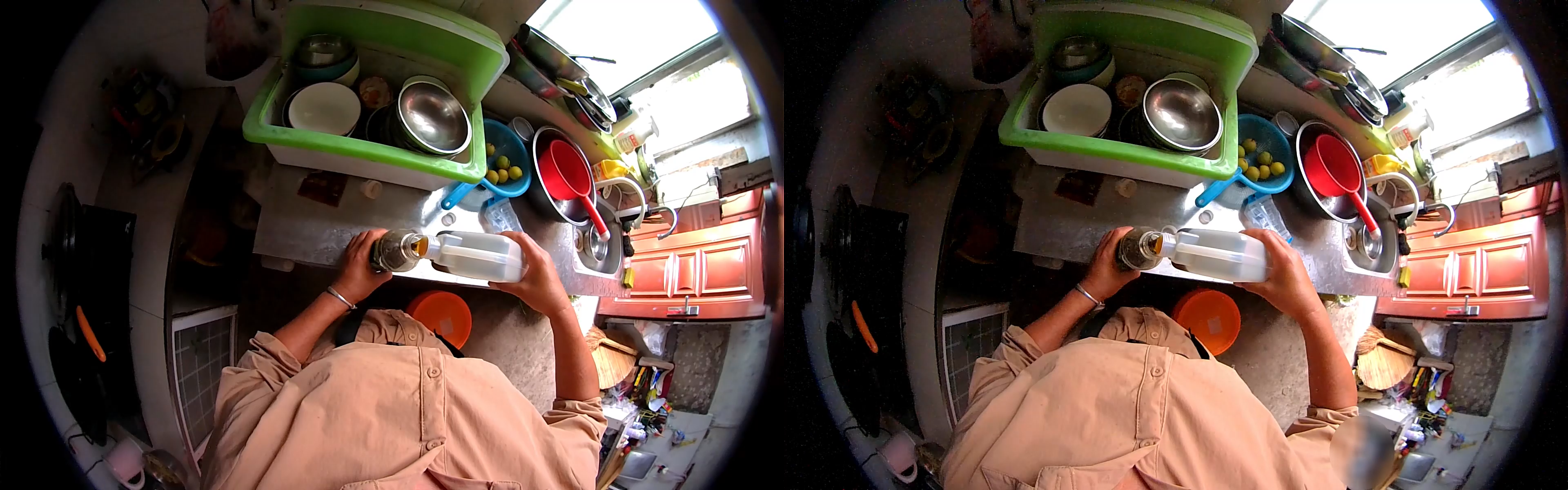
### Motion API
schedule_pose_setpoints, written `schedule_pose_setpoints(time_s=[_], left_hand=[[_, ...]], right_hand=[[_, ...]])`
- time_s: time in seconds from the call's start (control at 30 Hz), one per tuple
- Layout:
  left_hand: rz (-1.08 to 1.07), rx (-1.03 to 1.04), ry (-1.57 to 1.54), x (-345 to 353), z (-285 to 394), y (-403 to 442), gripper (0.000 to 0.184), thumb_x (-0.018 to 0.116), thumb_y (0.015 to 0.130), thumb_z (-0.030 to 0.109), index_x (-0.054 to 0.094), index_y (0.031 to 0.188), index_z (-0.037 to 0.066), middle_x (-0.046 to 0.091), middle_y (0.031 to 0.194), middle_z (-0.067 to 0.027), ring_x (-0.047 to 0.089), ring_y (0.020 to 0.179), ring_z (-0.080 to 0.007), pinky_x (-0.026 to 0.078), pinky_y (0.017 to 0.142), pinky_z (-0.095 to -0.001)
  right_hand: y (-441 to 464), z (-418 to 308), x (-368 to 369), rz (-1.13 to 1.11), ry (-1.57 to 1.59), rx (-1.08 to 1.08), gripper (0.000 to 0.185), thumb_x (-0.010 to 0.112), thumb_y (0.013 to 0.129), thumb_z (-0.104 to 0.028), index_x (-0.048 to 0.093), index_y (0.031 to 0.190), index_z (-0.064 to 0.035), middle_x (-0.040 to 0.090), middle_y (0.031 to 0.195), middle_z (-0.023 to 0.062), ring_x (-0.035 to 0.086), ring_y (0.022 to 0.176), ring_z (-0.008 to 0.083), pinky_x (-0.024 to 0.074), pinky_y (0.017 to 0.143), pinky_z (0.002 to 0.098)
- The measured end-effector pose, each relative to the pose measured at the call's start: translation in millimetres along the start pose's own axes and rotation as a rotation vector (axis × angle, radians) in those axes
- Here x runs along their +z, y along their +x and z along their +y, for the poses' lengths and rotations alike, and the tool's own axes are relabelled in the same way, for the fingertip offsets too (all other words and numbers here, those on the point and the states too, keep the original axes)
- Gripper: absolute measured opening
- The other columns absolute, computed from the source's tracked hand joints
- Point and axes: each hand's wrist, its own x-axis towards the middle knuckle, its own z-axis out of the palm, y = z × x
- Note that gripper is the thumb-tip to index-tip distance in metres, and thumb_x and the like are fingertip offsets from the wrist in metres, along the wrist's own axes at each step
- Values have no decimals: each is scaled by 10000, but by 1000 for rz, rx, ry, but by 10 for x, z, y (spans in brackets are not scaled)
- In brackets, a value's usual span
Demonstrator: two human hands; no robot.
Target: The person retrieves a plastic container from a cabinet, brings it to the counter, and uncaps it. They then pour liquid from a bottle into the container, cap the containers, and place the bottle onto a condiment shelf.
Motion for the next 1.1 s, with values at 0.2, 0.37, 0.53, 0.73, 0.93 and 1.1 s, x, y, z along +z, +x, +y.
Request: schedule_pose_setpoints(time_s=[0.2,0.37,0.53,0.73,0.93,1.1], left_hand=[[7,15,0,-14,-16,10,685,791,562,-4,527,1186,93,599,1125,-140,567,1082,-379,458,952,-442],[9,19,-15,-19,-66,18,676,782,567,-3,527,1186,89,599,1124,-141,571,1075,-378,462,945,-440],[13,16,-12,-40,-78,26,660,774,574,2,528,1181,90,599,1121,-140,572,1070,-377,469,930,-440],[19,16,-14,-52,-115,31,657,775,577,4,530,1180,91,602,1113,-140,573,1068,-378,471,930,-438],[19,16,-37,-58,-141,29,652,775,578,3,531,1177,87,603,1116,-144,575,1070,-380,471,933,-437],[22,24,-43,-67,-150,41,654,773,576,-1,531,1177,83,602,1114,-145,574,1069,-381,469,936,-436]], right_hand=[[27,-51,-7,-3,10,11,696,860,588,-19,564,1218,-35,642,1143,131,626,1074,265,493,969,373],[59,-54,3,3,6,-16,689,858,590,-22,564,1212,-34,638,1124,128,626,1058,264,495,954,369],[93,-73,11,-2,-10,-15,680,855,594,-25,565,1208,-32,638,1114,128,628,1047,261,498,940,366],[114,-114,18,0,-13,-14,673,853,600,-24,567,1209,-31,640,1111,129,630,1046,265,499,940,369],[137,-120,23,-2,-9,-22,677,855,600,-24,567,1212,-31,639,1117,132,631,1047,268,501,941,373],[148,-142,30,0,-20,-23,674,851,600,-20,568,1211,-31,639,1113,133,631,1046,274,501,941,376]])
